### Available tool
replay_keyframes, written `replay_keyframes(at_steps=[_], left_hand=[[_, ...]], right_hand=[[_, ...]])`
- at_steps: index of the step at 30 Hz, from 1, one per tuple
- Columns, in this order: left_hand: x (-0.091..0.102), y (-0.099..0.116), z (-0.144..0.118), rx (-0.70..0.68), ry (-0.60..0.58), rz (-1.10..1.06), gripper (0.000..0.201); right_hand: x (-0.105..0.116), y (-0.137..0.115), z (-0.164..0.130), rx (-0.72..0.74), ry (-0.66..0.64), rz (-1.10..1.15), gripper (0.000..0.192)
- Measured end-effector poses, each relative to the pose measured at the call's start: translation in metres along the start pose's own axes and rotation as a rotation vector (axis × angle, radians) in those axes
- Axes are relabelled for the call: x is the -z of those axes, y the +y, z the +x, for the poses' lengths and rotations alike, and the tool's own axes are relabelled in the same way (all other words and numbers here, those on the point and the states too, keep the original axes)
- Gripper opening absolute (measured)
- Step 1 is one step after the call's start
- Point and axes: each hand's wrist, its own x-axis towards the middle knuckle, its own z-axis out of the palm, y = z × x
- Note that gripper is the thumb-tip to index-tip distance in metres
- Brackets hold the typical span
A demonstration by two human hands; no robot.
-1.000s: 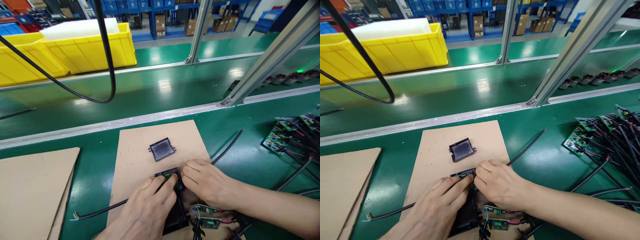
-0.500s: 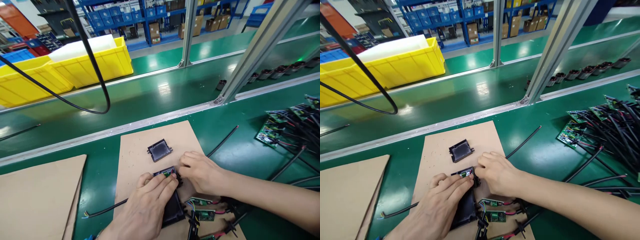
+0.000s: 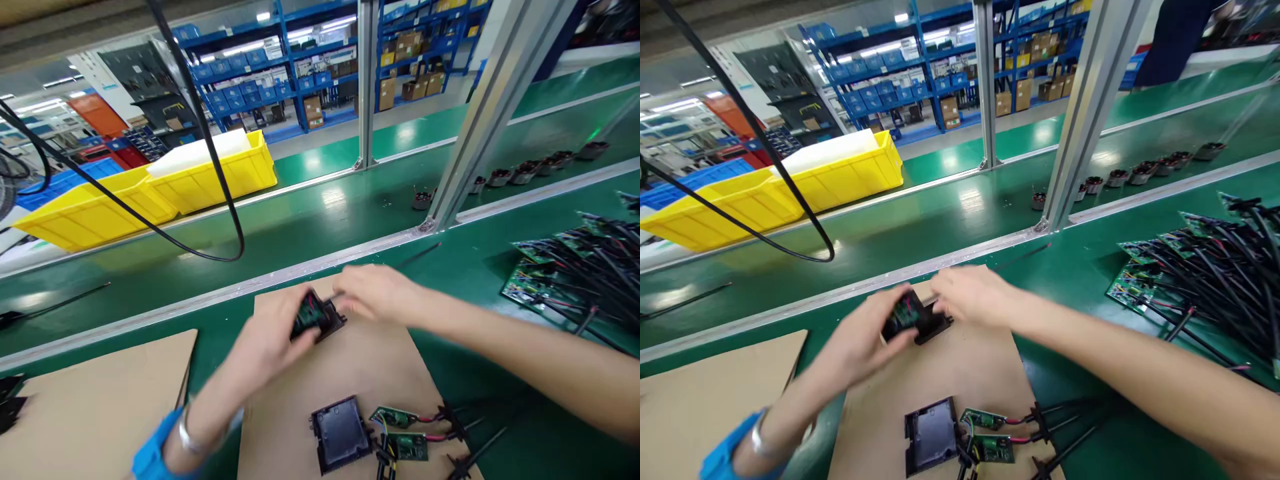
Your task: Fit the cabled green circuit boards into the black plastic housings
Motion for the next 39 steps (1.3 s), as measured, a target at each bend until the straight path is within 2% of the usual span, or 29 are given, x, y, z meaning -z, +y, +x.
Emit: replay_keyframes(at_steps=[2, 4, 6, 7, 9, 12, 14, 16, 17, 19, 21, 23, 24, 27, 28, 30, 32, 36, 39], left_hand=[[0.018, -0.033, 0.037, 0.090, -0.009, 0.106, 0.063], [0.027, -0.064, 0.069, 0.125, 0.001, 0.128, 0.066], [0.024, -0.081, 0.086, 0.148, 0.037, 0.141, 0.067], [0.017, -0.082, 0.087, 0.150, 0.052, 0.141, 0.067], [-0.002, -0.070, 0.073, 0.124, 0.055, 0.115, 0.062], [-0.032, -0.032, 0.034, 0.044, -0.001, 0.032, 0.054], [-0.045, -0.009, 0.010, 0.045, -0.023, -0.035, 0.059], [-0.052, 0.007, -0.007, 0.076, -0.026, -0.094, 0.058], [-0.052, 0.013, -0.013, 0.079, -0.033, -0.117, 0.055], [-0.048, 0.026, -0.022, 0.055, -0.049, -0.163, 0.052], [-0.039, 0.044, -0.031, 0.037, -0.058, -0.271, 0.058], [-0.030, 0.065, -0.039, 0.068, -0.060, -0.440, 0.071], [-0.027, 0.075, -0.042, 0.107, -0.068, -0.529, 0.069], [-0.022, 0.093, -0.046, 0.258, -0.114, -0.722, 0.035], [-0.022, 0.095, -0.045, 0.304, -0.125, -0.740, 0.025], [-0.022, 0.094, -0.042, 0.363, -0.127, -0.696, 0.020], [-0.021, 0.089, -0.038, 0.397, -0.104, -0.571, 0.016], [-0.018, 0.081, -0.031, 0.366, -0.084, -0.437, 0.008], [-0.014, 0.070, -0.030, 0.378, -0.156, -0.465, 0.016]], right_hand=[[0.017, 0.036, 0.027, -0.075, 0.043, -0.039, 0.018], [0.029, 0.068, 0.042, -0.185, 0.114, -0.082, 0.031], [0.033, 0.082, 0.042, -0.282, 0.164, -0.104, 0.040], [0.033, 0.082, 0.035, -0.309, 0.168, -0.101, 0.041], [0.029, 0.064, 0.010, -0.303, 0.126, -0.066, 0.034], [0.025, 0.013, -0.041, -0.162, -0.093, 0.116, 0.010], [0.023, -0.020, -0.072, -0.095, -0.353, 0.404, 0.019], [0.021, -0.043, -0.094, -0.075, -0.482, 0.517, 0.022], [0.020, -0.051, -0.101, -0.084, -0.496, 0.534, 0.021], [0.018, -0.060, -0.107, -0.136, -0.466, 0.546, 0.018], [0.017, -0.063, -0.105, -0.202, -0.412, 0.560, 0.019], [0.019, -0.065, -0.098, -0.241, -0.344, 0.582, 0.017], [0.021, -0.066, -0.093, -0.242, -0.309, 0.595, 0.016], [0.024, -0.067, -0.078, -0.250, -0.217, 0.627, 0.013], [0.023, -0.069, -0.073, -0.273, -0.189, 0.616, 0.015], [0.019, -0.077, -0.063, -0.339, -0.125, 0.528, 0.020], [0.012, -0.092, -0.052, -0.359, -0.067, 0.318, 0.020], [-0.005, -0.121, -0.037, -0.219, 0.038, -0.133, 0.021], [-0.011, -0.116, -0.037, -0.076, 0.018, -0.110, 0.022]])
